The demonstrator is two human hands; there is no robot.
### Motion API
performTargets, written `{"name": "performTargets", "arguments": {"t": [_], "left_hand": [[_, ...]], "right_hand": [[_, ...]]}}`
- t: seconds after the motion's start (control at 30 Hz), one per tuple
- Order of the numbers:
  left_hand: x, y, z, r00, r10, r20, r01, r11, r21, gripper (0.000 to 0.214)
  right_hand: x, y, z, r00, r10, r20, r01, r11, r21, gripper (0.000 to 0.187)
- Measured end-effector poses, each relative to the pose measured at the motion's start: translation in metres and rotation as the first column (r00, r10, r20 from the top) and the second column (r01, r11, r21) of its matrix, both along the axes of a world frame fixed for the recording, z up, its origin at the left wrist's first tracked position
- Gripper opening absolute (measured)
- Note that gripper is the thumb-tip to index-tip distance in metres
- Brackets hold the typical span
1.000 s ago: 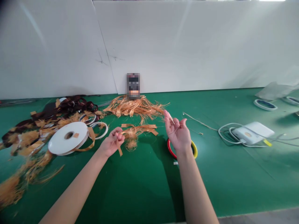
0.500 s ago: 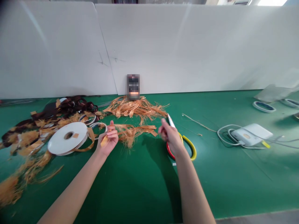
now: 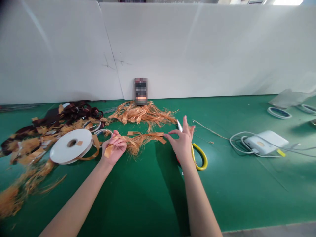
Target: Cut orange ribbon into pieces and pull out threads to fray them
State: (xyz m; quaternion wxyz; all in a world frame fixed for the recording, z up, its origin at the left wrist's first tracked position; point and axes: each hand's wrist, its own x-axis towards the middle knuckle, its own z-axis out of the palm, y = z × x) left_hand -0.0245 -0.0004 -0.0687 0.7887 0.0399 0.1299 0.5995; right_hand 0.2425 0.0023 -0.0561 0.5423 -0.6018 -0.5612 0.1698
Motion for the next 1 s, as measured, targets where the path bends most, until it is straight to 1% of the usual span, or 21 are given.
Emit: {"name": "performTargets", "arguments": {"t": [0.03, 0.1, 0.2, 0.23, 0.27, 0.33, 0.37, 0.4, 0.43, 0.5, 0.57, 0.6, 0.63, 0.67, 0.7, 0.73, 0.83, 0.87, 0.9, 0.97, 1.0], "left_hand": [[0.000, 0.000, 0.000, 1.000, 0.002, 0.003, -0.002, 1.000, 0.004, 0.017], [0.000, 0.001, 0.000, 1.000, 0.009, 0.012, -0.009, 1.000, 0.016, 0.016], [0.000, 0.001, 0.000, 1.000, 0.009, 0.028, -0.010, 0.999, 0.031, 0.015], [0.000, 0.001, 0.000, 1.000, 0.007, 0.029, -0.008, 0.999, 0.031, 0.015], [0.001, 0.001, 0.000, 1.000, 0.004, 0.023, -0.005, 1.000, 0.029, 0.015], [0.001, 0.002, -0.001, 1.000, 0.004, 0.004, -0.004, 1.000, 0.021, 0.015], [0.001, 0.002, -0.001, 1.000, 0.004, -0.002, -0.004, 1.000, 0.019, 0.015], [0.001, 0.003, -0.002, 1.000, 0.005, -0.002, -0.005, 1.000, 0.021, 0.015], [0.001, 0.003, -0.002, 1.000, 0.005, 0.003, -0.005, 1.000, 0.025, 0.014], [0.001, 0.003, -0.003, 1.000, 0.009, 0.006, -0.009, 0.999, 0.032, 0.014], [0.001, 0.003, -0.002, 1.000, 0.018, -0.020, -0.017, 0.999, 0.031, 0.013], [0.001, 0.003, -0.002, 0.999, 0.023, -0.037, -0.022, 0.999, 0.027, 0.013], [0.001, 0.003, -0.002, 0.998, 0.026, -0.051, -0.025, 0.999, 0.022, 0.013], [0.002, 0.003, -0.002, 0.998, 0.028, -0.058, -0.027, 0.999, 0.018, 0.013], [0.002, 0.003, -0.001, 0.998, 0.027, -0.057, -0.026, 1.000, 0.016, 0.013], [0.002, 0.003, -0.001, 0.998, 0.022, -0.051, -0.021, 1.000, 0.017, 0.014], [0.002, 0.003, -0.002, 1.000, -0.008, -0.023, 0.008, 1.000, 0.026, 0.015], [0.002, 0.003, -0.002, 1.000, -0.016, -0.018, 0.016, 1.000, 0.027, 0.016], [0.002, 0.003, -0.002, 1.000, -0.020, -0.016, 0.021, 0.999, 0.027, 0.016], [0.003, 0.003, -0.002, 1.000, -0.023, -0.020, 0.023, 0.999, 0.024, 0.017], [0.003, 0.003, -0.002, 0.999, -0.023, -0.027, 0.024, 0.999, 0.022, 0.017]], "right_hand": [[0.000, 0.000, 0.000, 1.000, 0.001, -0.024, -0.002, 1.000, -0.009, 0.030], [0.002, 0.001, 0.003, 0.968, 0.026, -0.248, -0.037, 0.999, -0.039, 0.047], [0.011, -0.001, 0.012, 0.855, 0.124, -0.504, -0.152, 0.988, -0.014, 0.062], [0.014, -0.002, 0.015, 0.803, 0.177, -0.570, -0.210, 0.978, 0.008, 0.063], [0.016, -0.003, 0.018, 0.728, 0.224, -0.648, -0.276, 0.961, 0.022, 0.062], [0.017, -0.006, 0.023, 0.558, 0.262, -0.788, -0.430, 0.903, -0.004, 0.061], [0.016, -0.007, 0.024, 0.501, 0.245, -0.830, -0.514, 0.856, -0.058, 0.064], [0.013, -0.008, 0.026, 0.485, 0.216, -0.847, -0.596, 0.791, -0.140, 0.068], [0.011, -0.009, 0.026, 0.487, 0.192, -0.852, -0.673, 0.705, -0.226, 0.072], [0.006, -0.011, 0.027, 0.497, 0.193, -0.846, -0.800, 0.480, -0.360, 0.078], [0.005, -0.013, 0.027, 0.466, 0.259, -0.846, -0.878, 0.257, -0.404, 0.087], [0.007, -0.015, 0.027, 0.432, 0.298, -0.851, -0.901, 0.177, -0.396, 0.093], [0.009, -0.017, 0.027, 0.397, 0.332, -0.855, -0.918, 0.131, -0.375, 0.098], [0.012, -0.019, 0.027, 0.372, 0.355, -0.858, -0.928, 0.126, -0.350, 0.101], [0.014, -0.021, 0.028, 0.361, 0.366, -0.858, -0.932, 0.163, -0.323, 0.102], [0.017, -0.023, 0.029, 0.370, 0.361, -0.856, -0.924, 0.237, -0.299, 0.101], [0.015, -0.025, 0.032, 0.432, 0.324, -0.842, -0.804, 0.561, -0.197, 0.083], [0.012, -0.024, 0.033, 0.436, 0.331, -0.837, -0.752, 0.645, -0.137, 0.075], [0.008, -0.022, 0.033, 0.431, 0.352, -0.831, -0.708, 0.703, -0.069, 0.067], [-0.003, -0.015, 0.029, 0.433, 0.404, -0.806, -0.639, 0.768, 0.042, 0.054], [-0.007, -0.011, 0.025, 0.465, 0.406, -0.787, -0.595, 0.801, 0.062, 0.049]]}}
